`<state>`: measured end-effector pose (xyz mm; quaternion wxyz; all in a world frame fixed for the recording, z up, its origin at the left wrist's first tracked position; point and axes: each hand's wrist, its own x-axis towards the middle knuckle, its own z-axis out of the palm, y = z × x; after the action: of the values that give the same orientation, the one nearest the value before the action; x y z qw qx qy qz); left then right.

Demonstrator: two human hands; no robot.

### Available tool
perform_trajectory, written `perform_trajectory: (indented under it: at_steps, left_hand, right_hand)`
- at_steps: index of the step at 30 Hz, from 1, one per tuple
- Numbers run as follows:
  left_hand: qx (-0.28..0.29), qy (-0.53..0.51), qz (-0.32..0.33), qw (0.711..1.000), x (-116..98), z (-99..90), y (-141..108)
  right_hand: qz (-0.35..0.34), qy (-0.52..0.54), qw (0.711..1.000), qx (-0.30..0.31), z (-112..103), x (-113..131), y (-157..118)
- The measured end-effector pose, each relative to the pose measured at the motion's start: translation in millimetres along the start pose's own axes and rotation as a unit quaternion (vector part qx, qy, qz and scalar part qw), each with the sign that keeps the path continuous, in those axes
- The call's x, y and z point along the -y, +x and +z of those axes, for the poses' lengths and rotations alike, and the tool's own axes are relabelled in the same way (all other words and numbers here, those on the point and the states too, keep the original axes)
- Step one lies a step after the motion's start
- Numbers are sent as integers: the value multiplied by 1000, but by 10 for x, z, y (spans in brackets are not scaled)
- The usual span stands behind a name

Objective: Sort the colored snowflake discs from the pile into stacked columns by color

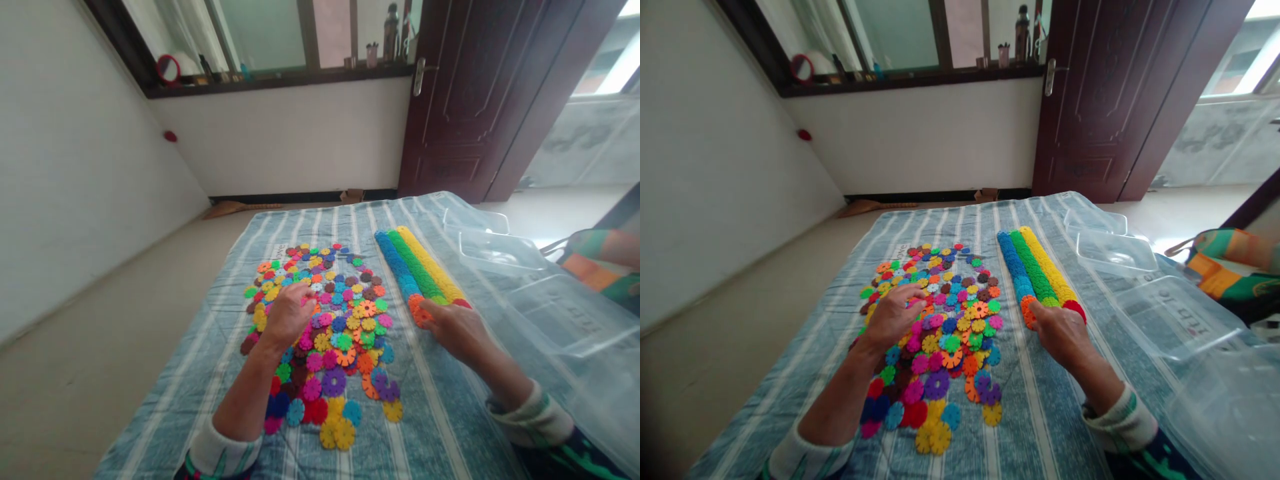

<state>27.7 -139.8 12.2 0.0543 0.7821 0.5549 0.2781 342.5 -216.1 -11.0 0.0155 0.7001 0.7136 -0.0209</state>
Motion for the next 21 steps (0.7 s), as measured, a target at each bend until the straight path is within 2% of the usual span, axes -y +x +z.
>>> perform_trajectory:
  at_steps: [3,6,13,17,21]
  left_hand:
    - [15,0,1,1000,32,31,-14]
    - [36,-14,33,999,-28,119,-48]
    - [95,-11,112,989,-507,466,-24]
    - [140,38,100,984,-675,614,72]
    - [150,36,85,984,-662,668,144]
  right_hand:
    - [0,-4,1000,1,23,-6,3]
    - [-3,0,1000,-4,49,-13,7]
    - [-4,10,1000,-8,23,-13,-2]
    - [-1,9,1000,-9,2,-22,-2]
    - [0,14,1000,-10,-5,-25,1]
